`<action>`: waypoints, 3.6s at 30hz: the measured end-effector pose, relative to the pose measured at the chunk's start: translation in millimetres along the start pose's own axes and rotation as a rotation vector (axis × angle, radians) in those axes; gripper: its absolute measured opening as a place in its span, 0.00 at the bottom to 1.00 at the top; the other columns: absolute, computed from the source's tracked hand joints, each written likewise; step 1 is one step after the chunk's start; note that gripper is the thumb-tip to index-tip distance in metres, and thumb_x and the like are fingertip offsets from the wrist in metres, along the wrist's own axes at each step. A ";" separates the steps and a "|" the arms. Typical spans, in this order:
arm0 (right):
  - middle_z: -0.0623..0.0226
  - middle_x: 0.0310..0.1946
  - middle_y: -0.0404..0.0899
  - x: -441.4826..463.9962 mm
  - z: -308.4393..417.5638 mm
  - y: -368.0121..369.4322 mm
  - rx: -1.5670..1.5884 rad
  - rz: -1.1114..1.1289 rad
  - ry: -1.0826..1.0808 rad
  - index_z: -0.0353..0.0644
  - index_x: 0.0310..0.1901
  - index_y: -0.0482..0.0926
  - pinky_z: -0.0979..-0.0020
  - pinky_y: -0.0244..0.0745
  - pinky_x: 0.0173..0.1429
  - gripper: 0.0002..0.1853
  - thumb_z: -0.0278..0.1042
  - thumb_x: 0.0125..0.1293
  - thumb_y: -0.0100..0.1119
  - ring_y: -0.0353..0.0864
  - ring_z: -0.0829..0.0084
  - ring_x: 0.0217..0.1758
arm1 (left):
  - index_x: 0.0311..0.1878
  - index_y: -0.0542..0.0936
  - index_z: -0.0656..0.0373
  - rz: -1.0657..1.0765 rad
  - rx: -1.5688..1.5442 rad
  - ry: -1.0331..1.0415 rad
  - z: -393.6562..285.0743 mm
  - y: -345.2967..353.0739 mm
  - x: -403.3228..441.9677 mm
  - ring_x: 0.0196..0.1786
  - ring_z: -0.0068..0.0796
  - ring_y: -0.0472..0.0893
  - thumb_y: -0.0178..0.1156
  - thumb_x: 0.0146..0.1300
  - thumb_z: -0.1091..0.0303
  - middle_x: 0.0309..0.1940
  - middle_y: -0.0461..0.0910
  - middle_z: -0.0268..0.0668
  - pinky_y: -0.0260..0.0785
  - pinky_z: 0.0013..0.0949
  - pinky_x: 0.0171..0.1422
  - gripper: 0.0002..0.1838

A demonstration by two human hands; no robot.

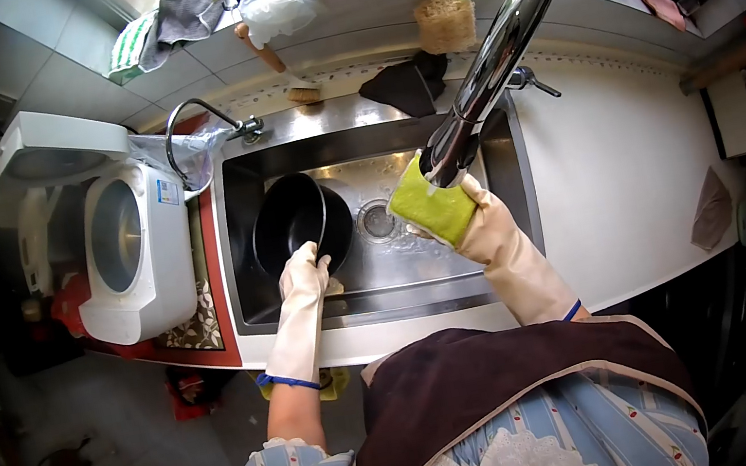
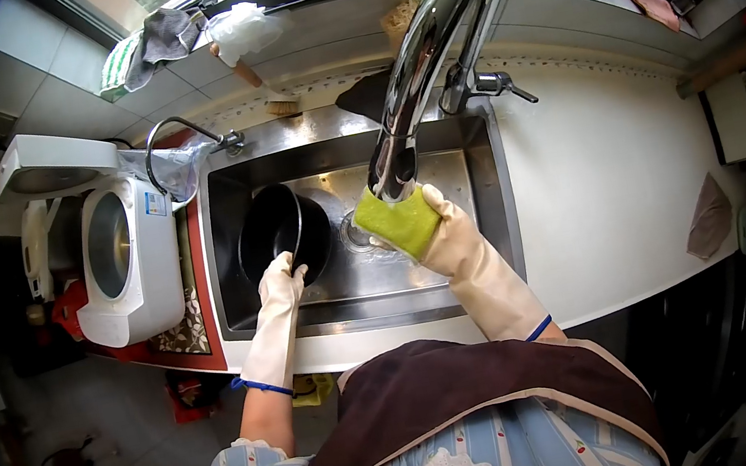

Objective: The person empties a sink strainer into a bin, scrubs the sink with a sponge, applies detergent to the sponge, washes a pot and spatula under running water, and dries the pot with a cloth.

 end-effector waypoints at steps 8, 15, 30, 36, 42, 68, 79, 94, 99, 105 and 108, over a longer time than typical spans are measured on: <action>0.55 0.60 0.70 -13.4 3.1 31.5 -0.340 0.147 -0.037 0.40 0.62 0.67 0.47 0.69 0.63 0.24 0.28 0.62 0.53 0.70 0.49 0.62 | 0.43 0.78 0.55 0.198 0.377 0.046 17.0 56.4 1.9 0.46 0.46 0.80 0.62 0.57 0.67 0.41 0.81 0.46 0.71 0.45 0.51 0.10; 0.60 0.49 0.77 -3.5 -5.3 13.3 -0.706 -0.254 -0.071 0.39 0.57 0.69 0.59 0.77 0.56 0.23 0.23 0.59 0.58 0.78 0.58 0.52 | 0.38 0.74 0.59 0.270 -0.896 0.155 -141.8 13.8 -11.0 0.30 0.18 0.68 0.56 0.68 0.59 0.27 0.70 0.28 0.64 0.24 0.38 0.12; 0.51 0.42 0.79 36.6 -3.3 -17.9 -1.473 -0.602 -0.624 0.37 0.51 0.73 0.62 0.72 0.54 0.20 0.45 0.66 0.56 0.79 0.58 0.48 | 0.43 0.72 0.61 -0.024 -0.941 0.099 -165.1 90.0 1.5 0.36 0.25 0.73 0.46 0.72 0.56 0.36 0.75 0.36 0.68 0.32 0.41 0.15; 0.62 0.40 0.81 45.9 23.1 -67.6 -0.919 -0.853 -0.378 0.44 0.45 0.79 0.66 0.72 0.47 0.21 0.55 0.69 0.48 0.79 0.66 0.42 | 0.42 0.72 0.58 0.195 -1.305 -0.160 -158.1 64.1 -0.1 0.33 0.21 0.71 0.45 0.73 0.56 0.33 0.73 0.30 0.69 0.32 0.40 0.15; 0.67 0.38 0.78 3.6 0.0 -4.0 -1.006 -0.625 -0.304 0.42 0.50 0.76 0.73 0.71 0.46 0.17 0.46 0.73 0.45 0.75 0.76 0.40 | 0.63 0.59 0.53 0.423 -0.851 -0.103 -167.8 59.3 -4.3 0.44 0.25 0.75 0.66 0.59 0.64 0.47 0.75 0.39 0.69 0.31 0.44 0.33; 0.60 0.34 0.83 -8.7 206.5 25.7 -2.263 -1.126 -0.245 0.41 0.36 0.78 0.67 0.79 0.41 0.13 0.43 0.65 0.54 0.83 0.63 0.36 | 0.38 0.75 0.61 1.211 -1.823 -0.845 -179.0 123.1 -0.8 0.11 0.13 0.66 0.55 0.65 0.47 0.13 0.69 0.21 0.52 0.17 0.11 0.22; 0.59 0.40 0.80 20.6 19.2 -39.2 -0.441 -0.006 0.046 0.33 0.53 0.73 0.69 0.79 0.46 0.21 0.36 0.62 0.61 0.81 0.67 0.42 | 0.51 0.72 0.63 1.772 -2.263 -0.328 -209.3 94.2 -50.3 0.27 0.26 0.74 0.58 0.63 0.52 0.26 0.73 0.29 0.65 0.28 0.29 0.24; 0.71 0.32 0.77 21.5 7.3 35.8 -1.319 -0.015 0.022 0.35 0.43 0.78 0.84 0.69 0.33 0.09 0.31 0.68 0.55 0.73 0.84 0.31 | 0.24 0.70 0.48 1.297 -1.316 -0.359 -214.6 69.4 -68.5 0.12 0.17 0.60 0.54 0.62 0.66 0.12 0.62 0.24 0.49 0.24 0.15 0.10; 0.77 0.20 0.70 22.4 -3.1 21.0 -1.317 -0.232 -0.036 0.39 0.37 0.79 0.80 0.55 0.20 0.13 0.35 0.73 0.44 0.62 0.85 0.18 | 0.40 0.74 0.54 0.555 -0.115 0.099 -214.8 60.6 -62.5 0.29 0.29 0.73 0.49 0.65 0.64 0.27 0.74 0.35 0.64 0.30 0.31 0.07; 0.73 0.19 0.70 44.5 -0.8 -92.6 -1.045 -0.863 -0.156 0.46 0.33 0.79 0.73 0.57 0.18 0.13 0.41 0.70 0.48 0.63 0.77 0.15 | 0.51 0.75 0.56 0.495 -0.310 0.243 -136.5 189.6 -29.7 0.52 0.37 0.76 0.48 0.66 0.58 0.46 0.78 0.45 0.66 0.35 0.55 0.16; 0.70 0.24 0.74 47.5 -4.5 -141.8 -0.935 -0.979 -0.197 0.40 0.37 0.76 0.67 0.70 0.31 0.14 0.42 0.70 0.46 0.72 0.74 0.26 | 0.50 0.79 0.58 0.445 -0.073 0.233 -114.0 184.2 -27.3 0.54 0.48 0.79 0.50 0.65 0.55 0.50 0.79 0.52 0.69 0.42 0.56 0.19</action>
Point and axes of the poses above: each hand's wrist, its own x-axis towards the middle knuckle, its own y-axis out of the palm, z = x × y, the point moved 4 cm from there along x, towards the middle knuckle
